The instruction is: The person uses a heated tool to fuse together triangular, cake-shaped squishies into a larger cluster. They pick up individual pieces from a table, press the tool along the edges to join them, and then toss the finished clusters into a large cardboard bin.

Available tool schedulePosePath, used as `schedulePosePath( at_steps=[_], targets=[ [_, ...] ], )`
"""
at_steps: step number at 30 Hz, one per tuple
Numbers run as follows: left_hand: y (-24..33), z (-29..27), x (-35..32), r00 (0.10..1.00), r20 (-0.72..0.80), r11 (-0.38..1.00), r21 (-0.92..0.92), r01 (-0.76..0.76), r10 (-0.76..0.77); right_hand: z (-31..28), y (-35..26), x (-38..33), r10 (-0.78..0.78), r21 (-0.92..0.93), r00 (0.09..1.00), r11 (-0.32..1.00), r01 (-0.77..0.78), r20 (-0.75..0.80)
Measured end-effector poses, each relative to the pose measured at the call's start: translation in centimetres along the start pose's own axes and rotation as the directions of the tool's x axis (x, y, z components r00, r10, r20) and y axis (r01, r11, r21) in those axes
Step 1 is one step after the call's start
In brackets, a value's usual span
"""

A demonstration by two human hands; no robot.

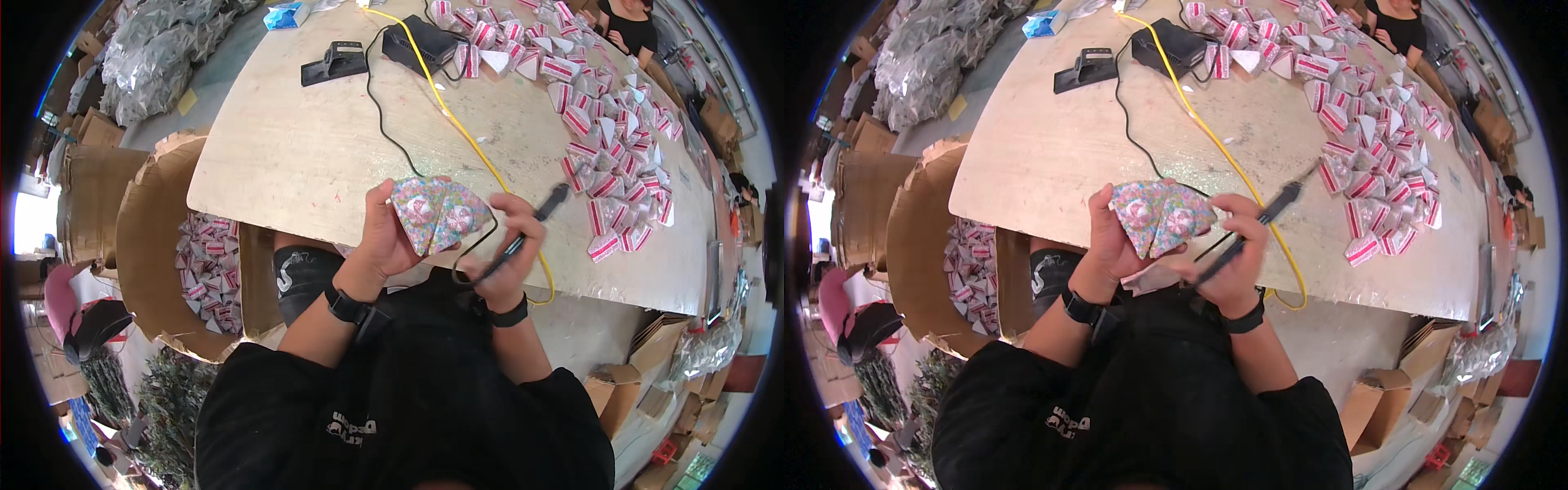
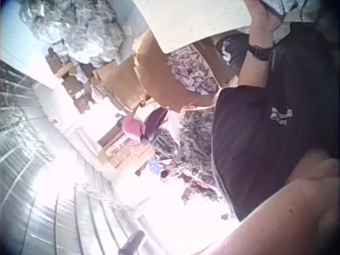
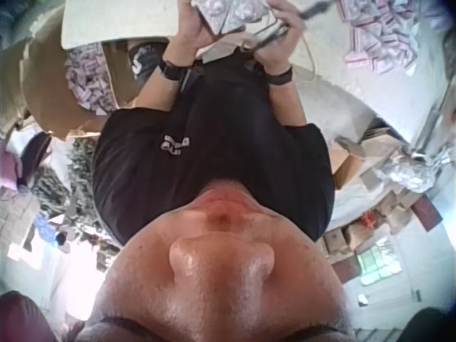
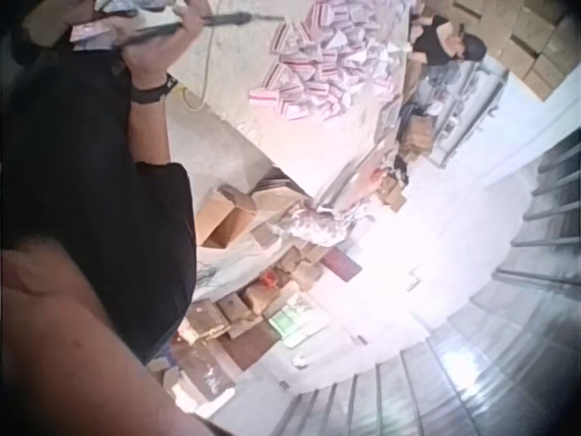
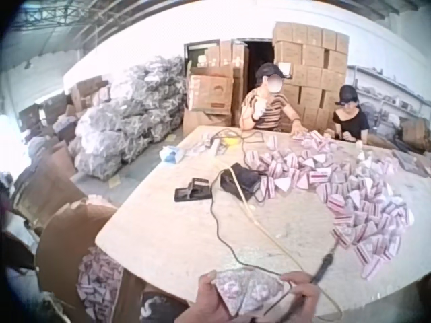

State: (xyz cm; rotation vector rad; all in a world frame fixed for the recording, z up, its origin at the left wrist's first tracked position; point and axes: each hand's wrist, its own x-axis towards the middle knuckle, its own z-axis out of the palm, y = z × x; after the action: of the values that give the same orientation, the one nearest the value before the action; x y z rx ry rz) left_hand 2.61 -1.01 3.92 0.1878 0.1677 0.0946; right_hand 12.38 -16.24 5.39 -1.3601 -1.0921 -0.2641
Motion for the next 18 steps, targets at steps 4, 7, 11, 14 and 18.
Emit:
schedulePosePath(
  at_steps=[4, 7, 11, 14, 18],
  targets=[
    [0.4, 0.5, 0.1, 0.984, 0.0, 0.979, 0.095, -0.179, 0.18, -2.4, -2.1, 1.0, -0.036, -0.084, 0.959, 0.996, 0.012, -0.283],
    [0.8, -0.1, 0.2, 0.915, -0.133, 0.917, 0.182, -0.355, 0.38, -4.4, -2.9, 1.4, -0.007, 0.034, 0.958, 0.999, 0.017, -0.287],
    [2.1, -0.3, 0.2, 0.864, -0.196, 0.884, 0.172, -0.435, 0.463, -4.7, -4.9, 2.3, 0.094, 0.084, 0.963, 0.994, -0.076, -0.251],
    [2.6, -0.2, -0.1, 0.862, -0.173, 0.875, 0.19, -0.446, 0.477, -3.9, -6.0, 2.9, 0.35, 0.118, 0.877, 0.937, -0.33, -0.329],
    [2.8, -0.1, -0.3, 0.863, -0.118, 0.858, 0.237, -0.455, 0.491, -3.6, -6.1, 2.6, 0.394, 0.208, 0.854, 0.917, -0.34, -0.341]
  ],
)
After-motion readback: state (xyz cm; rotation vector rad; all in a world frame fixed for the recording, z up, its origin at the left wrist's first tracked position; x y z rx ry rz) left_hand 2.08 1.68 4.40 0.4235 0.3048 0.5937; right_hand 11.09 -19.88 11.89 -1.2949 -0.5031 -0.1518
